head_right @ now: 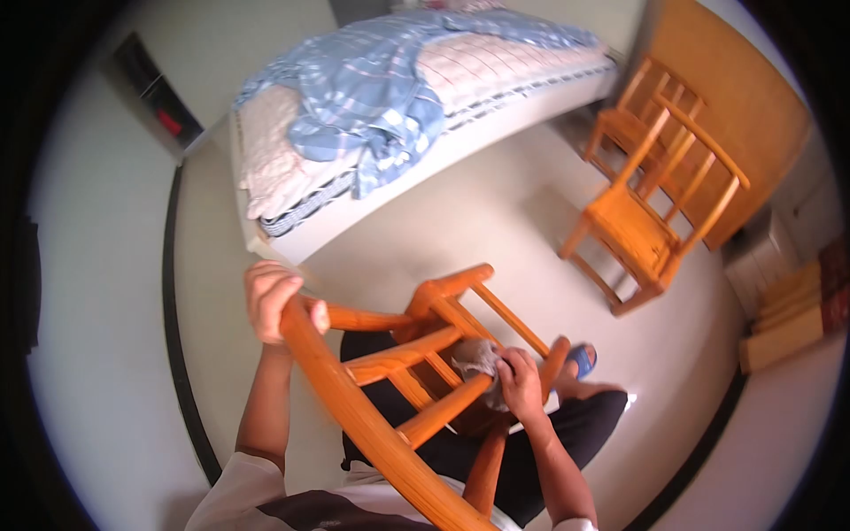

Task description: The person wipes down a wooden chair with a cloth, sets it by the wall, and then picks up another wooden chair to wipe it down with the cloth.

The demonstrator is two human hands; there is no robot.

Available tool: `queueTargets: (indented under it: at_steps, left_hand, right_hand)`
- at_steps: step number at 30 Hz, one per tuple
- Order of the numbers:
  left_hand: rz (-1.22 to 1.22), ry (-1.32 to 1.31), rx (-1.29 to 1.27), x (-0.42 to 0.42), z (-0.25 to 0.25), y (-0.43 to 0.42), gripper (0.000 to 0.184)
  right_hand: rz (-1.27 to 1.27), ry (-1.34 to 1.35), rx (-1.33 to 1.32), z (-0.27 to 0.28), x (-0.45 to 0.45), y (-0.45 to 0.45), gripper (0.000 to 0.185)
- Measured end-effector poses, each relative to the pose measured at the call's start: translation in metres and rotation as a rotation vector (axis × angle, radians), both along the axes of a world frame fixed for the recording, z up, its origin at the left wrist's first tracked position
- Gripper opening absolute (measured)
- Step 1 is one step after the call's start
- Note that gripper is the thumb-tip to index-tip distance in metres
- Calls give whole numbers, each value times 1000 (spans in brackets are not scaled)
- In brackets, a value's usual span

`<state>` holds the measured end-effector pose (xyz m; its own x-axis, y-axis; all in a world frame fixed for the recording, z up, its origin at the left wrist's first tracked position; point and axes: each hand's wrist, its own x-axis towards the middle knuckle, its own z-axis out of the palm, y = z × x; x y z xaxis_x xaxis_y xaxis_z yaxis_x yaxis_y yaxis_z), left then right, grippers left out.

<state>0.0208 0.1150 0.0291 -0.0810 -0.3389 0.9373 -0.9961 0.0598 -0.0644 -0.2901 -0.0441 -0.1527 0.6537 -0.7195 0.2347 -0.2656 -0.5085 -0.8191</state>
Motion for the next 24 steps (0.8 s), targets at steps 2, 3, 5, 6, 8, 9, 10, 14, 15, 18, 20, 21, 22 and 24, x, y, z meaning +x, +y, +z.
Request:
queueTargets:
  at_steps: [2, 3, 5, 6, 8, 9, 10, 14, 15, 18, 20, 21, 22, 24]
  left_hand:
    - [23, -15, -27, 2, -1, 2, 31]
    - [26, -5, -12, 2, -2, 3, 30]
    - [33, 1, -10, 2, -4, 3, 29]
    - [30, 0, -17, 1, -3, 3, 29]
    - [37, -12, -36, 1, -3, 5, 29]
    - [36, -3, -25, 1, -4, 6, 28]
    - [31, 9, -11, 1, -5, 6, 28]
    - [29, 14, -12, -1, -5, 8, 28]
    - [25, 11, -18, -1, -5, 8, 27]
    - [27, 12, -17, -2, -4, 5, 27]
    - [36, 15, -3, -2, -3, 6, 27]
    - [30, 11, 9, -2, -3, 4, 29]
    - [24, 6, 18, -1, -2, 0, 30]
    - [20, 1, 8, -1, 0, -6, 30]
  right_hand:
    - [-31, 29, 23, -2, 4, -4, 10]
    - [-27, 70, 62, 2, 5, -3, 12]
    - [5, 86, -77, 11, 9, 4, 16]
    - [17, 96, -137, 16, 8, 8, 18]
    - [33, 100, -160, 9, 5, 9, 22]
    - [19, 82, -56, 5, 4, 6, 21]
    - [-13, 107, 92, 3, 3, 4, 21]
    - [62, 184, 593, 40, 9, 5, 18]
    - [59, 188, 592, 52, 8, 8, 18]
    - [410, -151, 642, 96, 8, 14, 12]
    - [517, -222, 696, 132, 7, 18, 12]
    - [619, -297, 738, 147, 6, 19, 12]
    - [654, -346, 731, 158, 7, 21, 12]
    - [657, -464, 746, 167, 17, 24, 13]
